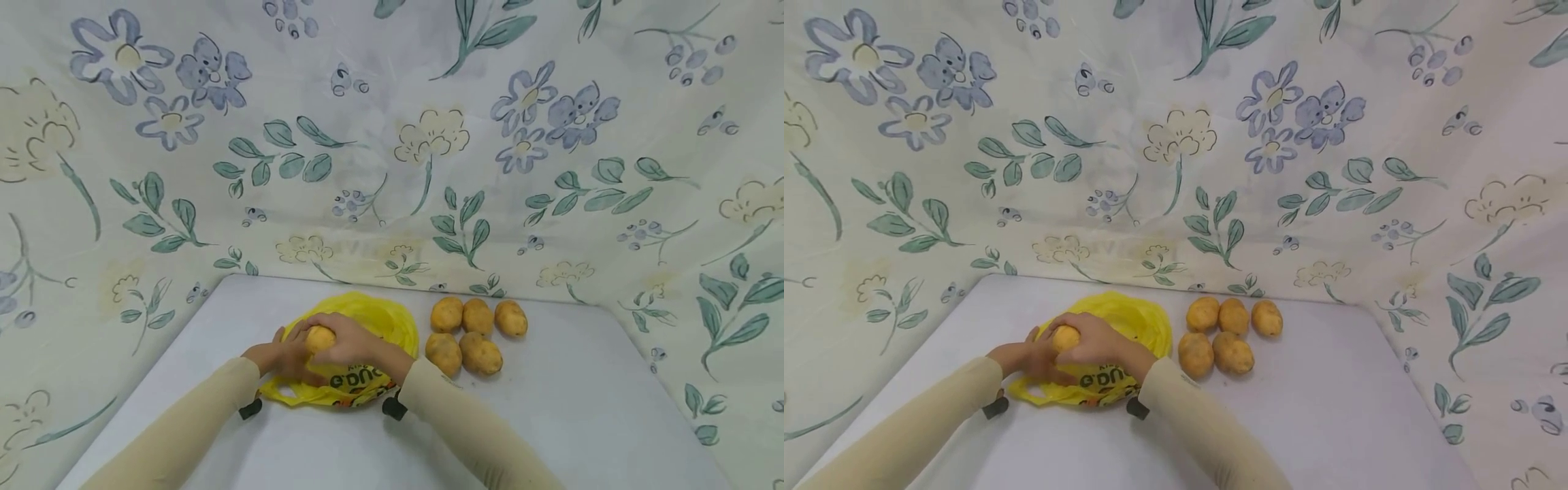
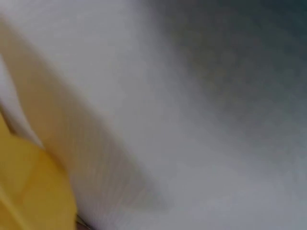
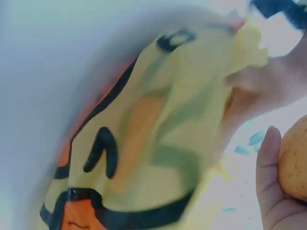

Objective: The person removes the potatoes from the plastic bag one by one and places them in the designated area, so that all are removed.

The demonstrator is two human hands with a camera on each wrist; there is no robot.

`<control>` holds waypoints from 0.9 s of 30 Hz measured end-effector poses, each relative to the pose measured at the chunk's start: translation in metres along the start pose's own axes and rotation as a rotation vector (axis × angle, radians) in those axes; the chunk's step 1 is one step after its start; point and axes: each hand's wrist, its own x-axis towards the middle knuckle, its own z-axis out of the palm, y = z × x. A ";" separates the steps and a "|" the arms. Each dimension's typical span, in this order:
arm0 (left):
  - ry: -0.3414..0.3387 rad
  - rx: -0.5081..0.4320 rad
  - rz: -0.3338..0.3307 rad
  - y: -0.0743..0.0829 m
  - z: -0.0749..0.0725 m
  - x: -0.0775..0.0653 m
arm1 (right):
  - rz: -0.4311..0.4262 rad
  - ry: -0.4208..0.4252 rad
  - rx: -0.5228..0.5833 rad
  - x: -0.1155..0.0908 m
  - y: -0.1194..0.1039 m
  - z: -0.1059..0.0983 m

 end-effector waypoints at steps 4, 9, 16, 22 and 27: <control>-0.017 -0.043 -0.024 0.006 -0.003 -0.005 | -0.103 -0.034 -0.050 -0.009 -0.010 -0.004; -0.023 -0.049 -0.014 0.005 -0.004 -0.006 | -0.164 -0.086 -0.115 -0.024 -0.024 -0.016; -0.007 -0.004 -0.028 0.007 -0.008 -0.011 | -0.215 -0.111 -0.129 -0.036 -0.037 -0.031; -0.009 0.044 0.013 0.005 -0.007 -0.010 | -0.288 -0.148 -0.135 -0.055 -0.049 -0.041; -0.011 0.072 0.028 -0.004 -0.001 -0.002 | -0.272 -0.157 -0.142 -0.073 -0.052 -0.049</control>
